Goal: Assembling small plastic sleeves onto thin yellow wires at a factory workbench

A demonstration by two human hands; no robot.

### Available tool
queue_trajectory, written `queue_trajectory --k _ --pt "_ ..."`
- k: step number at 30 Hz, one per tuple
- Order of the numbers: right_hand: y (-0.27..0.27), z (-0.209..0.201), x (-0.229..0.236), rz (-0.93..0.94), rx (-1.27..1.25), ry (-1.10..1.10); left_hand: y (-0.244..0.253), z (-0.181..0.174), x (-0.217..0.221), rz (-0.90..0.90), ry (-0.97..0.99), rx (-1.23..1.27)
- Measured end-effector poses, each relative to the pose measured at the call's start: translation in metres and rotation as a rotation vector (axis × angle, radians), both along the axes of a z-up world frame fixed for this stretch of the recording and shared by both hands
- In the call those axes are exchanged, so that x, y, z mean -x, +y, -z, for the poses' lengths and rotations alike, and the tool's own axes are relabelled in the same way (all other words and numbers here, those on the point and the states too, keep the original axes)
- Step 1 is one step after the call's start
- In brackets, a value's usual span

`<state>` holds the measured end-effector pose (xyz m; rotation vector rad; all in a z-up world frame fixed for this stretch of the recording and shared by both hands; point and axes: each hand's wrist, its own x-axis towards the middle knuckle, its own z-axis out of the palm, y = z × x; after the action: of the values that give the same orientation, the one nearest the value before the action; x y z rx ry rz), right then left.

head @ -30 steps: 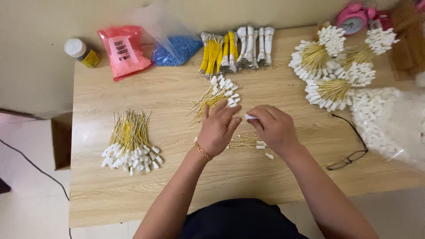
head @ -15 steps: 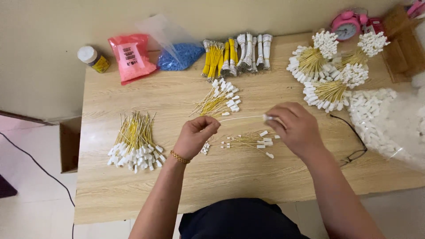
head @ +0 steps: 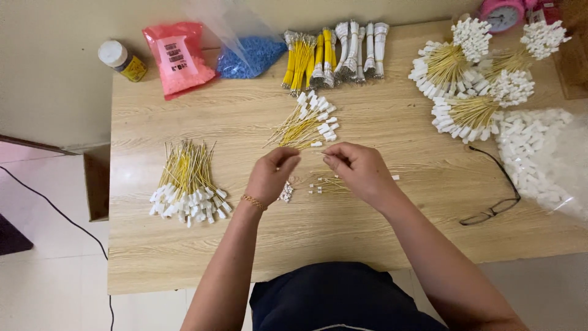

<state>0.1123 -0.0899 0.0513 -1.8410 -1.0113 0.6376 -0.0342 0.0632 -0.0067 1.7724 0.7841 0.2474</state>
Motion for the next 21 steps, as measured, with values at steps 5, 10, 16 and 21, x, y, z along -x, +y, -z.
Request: queue_trajectory --k 5,10,16,21 --pt "-0.003 0.033 -0.004 0.075 0.027 0.159 0.015 0.116 0.018 0.031 0.455 -0.505" --pt "0.004 0.046 -0.007 0.1 -0.028 0.147 -0.001 0.115 0.013 0.005 0.63 -0.67" --pt "0.007 0.036 -0.002 0.024 -0.04 0.032 -0.003 0.147 0.008 -0.09 0.673 -0.803" --pt "0.005 0.031 0.002 0.098 -0.126 0.118 0.0 0.132 0.001 -0.14 0.381 -0.509"
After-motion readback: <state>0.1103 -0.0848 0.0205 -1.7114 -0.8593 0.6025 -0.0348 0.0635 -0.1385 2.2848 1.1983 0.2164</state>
